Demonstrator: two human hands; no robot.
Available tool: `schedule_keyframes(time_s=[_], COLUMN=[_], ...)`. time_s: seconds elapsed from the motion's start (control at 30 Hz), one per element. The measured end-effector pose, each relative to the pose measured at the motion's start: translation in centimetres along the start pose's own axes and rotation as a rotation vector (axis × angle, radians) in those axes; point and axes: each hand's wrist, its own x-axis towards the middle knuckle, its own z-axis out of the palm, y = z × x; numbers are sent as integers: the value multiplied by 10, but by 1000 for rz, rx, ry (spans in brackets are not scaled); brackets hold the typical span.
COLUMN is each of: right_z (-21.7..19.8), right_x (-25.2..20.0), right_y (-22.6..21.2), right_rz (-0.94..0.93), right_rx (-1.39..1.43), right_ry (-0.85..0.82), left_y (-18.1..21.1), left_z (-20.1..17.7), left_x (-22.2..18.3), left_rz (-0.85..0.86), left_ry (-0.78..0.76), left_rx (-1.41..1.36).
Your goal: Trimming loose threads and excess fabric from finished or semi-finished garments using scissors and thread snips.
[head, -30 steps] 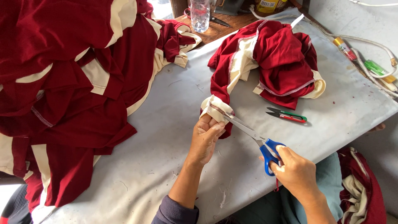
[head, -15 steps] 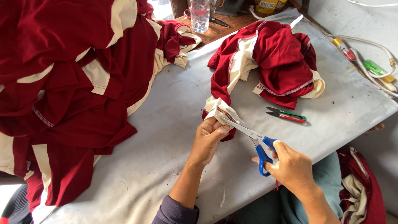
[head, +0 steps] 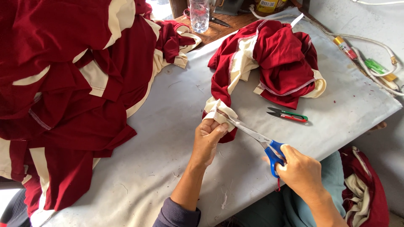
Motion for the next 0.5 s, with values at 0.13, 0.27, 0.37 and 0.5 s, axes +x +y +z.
schedule_keyframes(time_s=[0.13, 0.27, 0.37, 0.5], right_z=[2, 3, 6, 7], right_x=[5, 11, 11, 6], right_y=[-5, -8, -7, -2], right_rz=[115, 54, 39, 52], right_rx=[75, 35, 28, -8], right_ry=[-129, -87, -37, 16], left_y=[1, 2, 4, 0], left_z=[4, 6, 5, 0], left_x=[-3, -4, -4, -1], left_rz=[43, 29, 29, 24], left_ry=[-71, -110, -107, -82], left_rx=[-2, -33, -22, 34])
